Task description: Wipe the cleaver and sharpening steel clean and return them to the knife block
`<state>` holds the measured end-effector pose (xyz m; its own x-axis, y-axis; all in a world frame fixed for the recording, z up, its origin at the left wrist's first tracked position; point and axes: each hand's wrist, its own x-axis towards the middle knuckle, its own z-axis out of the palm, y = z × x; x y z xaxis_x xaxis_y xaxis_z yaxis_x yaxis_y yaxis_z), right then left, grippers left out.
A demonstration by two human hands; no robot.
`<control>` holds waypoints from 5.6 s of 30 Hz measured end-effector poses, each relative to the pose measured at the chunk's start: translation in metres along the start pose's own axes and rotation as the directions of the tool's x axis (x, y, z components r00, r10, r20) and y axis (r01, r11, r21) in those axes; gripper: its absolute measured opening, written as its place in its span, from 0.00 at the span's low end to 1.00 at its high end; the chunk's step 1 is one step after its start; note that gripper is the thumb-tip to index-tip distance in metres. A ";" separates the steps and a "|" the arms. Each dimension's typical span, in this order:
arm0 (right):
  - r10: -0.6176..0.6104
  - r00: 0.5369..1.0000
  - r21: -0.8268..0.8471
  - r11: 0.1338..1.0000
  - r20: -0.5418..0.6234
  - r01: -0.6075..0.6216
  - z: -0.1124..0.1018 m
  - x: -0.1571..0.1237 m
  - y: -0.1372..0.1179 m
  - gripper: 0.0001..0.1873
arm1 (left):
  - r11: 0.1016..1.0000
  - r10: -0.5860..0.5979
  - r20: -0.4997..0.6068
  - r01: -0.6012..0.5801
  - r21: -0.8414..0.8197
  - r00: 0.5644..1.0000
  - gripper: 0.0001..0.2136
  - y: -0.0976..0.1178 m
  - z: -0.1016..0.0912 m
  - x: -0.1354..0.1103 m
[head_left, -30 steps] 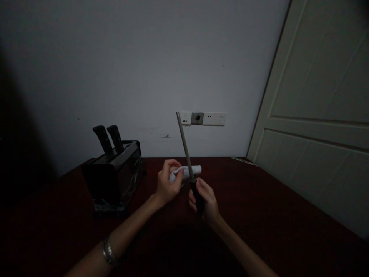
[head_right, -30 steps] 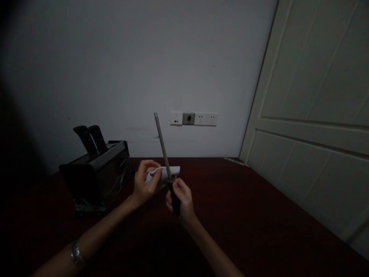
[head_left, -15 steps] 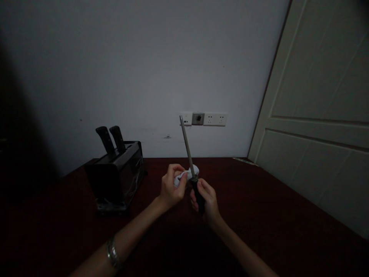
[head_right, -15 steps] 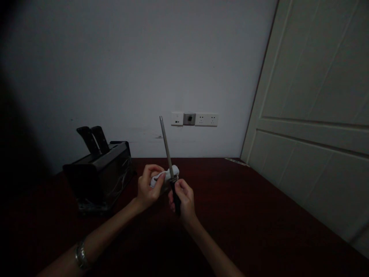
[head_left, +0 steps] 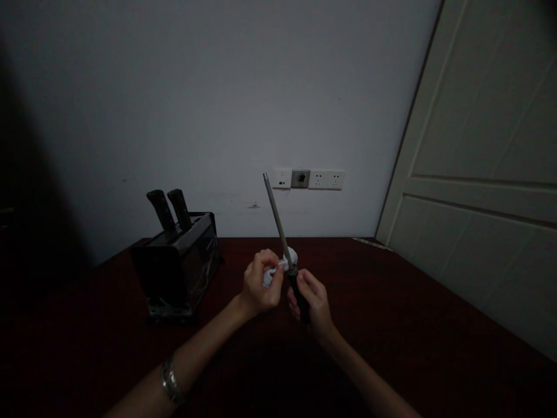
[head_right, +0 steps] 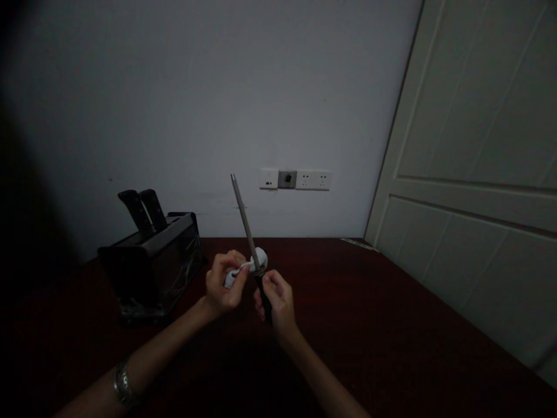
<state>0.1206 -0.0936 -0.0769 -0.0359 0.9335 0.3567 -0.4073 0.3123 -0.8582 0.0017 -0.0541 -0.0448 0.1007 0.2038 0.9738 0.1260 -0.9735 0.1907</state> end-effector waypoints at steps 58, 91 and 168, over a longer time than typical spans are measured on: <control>0.013 0.999 0.215 0.977 -0.046 -0.003 -0.014 0.012 -0.019 0.14 | 0.861 -0.442 -0.004 0.425 0.279 0.897 0.07 -0.037 -0.028 0.012; 0.124 0.992 0.267 0.956 -0.007 -0.118 -0.015 0.018 -0.022 0.13 | 0.838 0.372 0.572 -0.530 0.133 0.731 0.11 0.002 -0.021 0.004; -0.092 0.968 -0.546 0.811 0.235 0.209 0.122 0.103 -0.205 0.16 | 0.968 -0.227 -0.476 0.250 -0.015 0.850 0.15 0.000 -0.216 0.192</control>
<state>0.0888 -0.0827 0.1812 -0.2117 0.8333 0.5107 0.1600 0.5450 -0.8230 -0.1925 -0.0377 0.1688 -0.4131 0.3444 0.8431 0.1319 -0.8933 0.4296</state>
